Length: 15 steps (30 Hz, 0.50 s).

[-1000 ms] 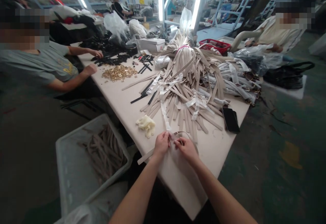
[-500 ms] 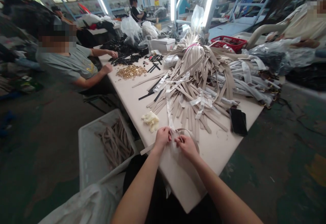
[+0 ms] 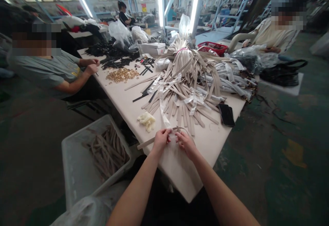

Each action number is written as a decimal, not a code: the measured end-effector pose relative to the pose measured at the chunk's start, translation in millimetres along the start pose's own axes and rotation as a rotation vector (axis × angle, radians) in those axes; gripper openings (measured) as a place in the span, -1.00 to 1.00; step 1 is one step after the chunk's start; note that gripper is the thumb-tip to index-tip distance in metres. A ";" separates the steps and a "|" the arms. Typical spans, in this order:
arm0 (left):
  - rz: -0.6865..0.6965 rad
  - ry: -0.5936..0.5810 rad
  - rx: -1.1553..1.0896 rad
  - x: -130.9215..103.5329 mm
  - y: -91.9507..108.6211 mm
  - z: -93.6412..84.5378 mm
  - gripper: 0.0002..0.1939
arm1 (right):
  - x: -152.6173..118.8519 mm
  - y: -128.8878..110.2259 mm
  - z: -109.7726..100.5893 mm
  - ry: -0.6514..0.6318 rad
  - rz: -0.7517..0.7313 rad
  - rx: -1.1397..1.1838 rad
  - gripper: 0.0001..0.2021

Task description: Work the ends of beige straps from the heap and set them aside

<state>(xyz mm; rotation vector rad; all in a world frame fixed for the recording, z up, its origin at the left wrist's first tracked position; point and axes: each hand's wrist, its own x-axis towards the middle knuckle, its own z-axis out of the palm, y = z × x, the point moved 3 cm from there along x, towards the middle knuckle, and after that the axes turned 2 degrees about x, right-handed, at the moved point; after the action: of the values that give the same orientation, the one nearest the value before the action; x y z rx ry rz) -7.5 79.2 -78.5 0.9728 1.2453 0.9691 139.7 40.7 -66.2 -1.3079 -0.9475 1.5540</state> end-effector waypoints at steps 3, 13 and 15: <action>0.025 0.008 -0.015 0.6 -2.4 -0.1 -0.60 | -12.6 6.3 4.0 0.005 0.011 0.018 -0.58; 0.052 -0.033 -0.012 -2.9 -2.1 -0.6 -0.64 | -5.4 7.9 11.8 0.118 -0.097 -0.191 -0.64; 0.054 -0.092 0.016 -2.8 -1.6 -0.4 -0.63 | 0.9 5.0 15.2 0.158 -0.129 -0.211 -0.62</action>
<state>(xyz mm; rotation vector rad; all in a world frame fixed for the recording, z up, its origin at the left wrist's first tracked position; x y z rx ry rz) -8.0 76.1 -79.2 1.0561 1.1565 0.9469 124.0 39.6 -68.7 -1.4625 -1.0949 1.2596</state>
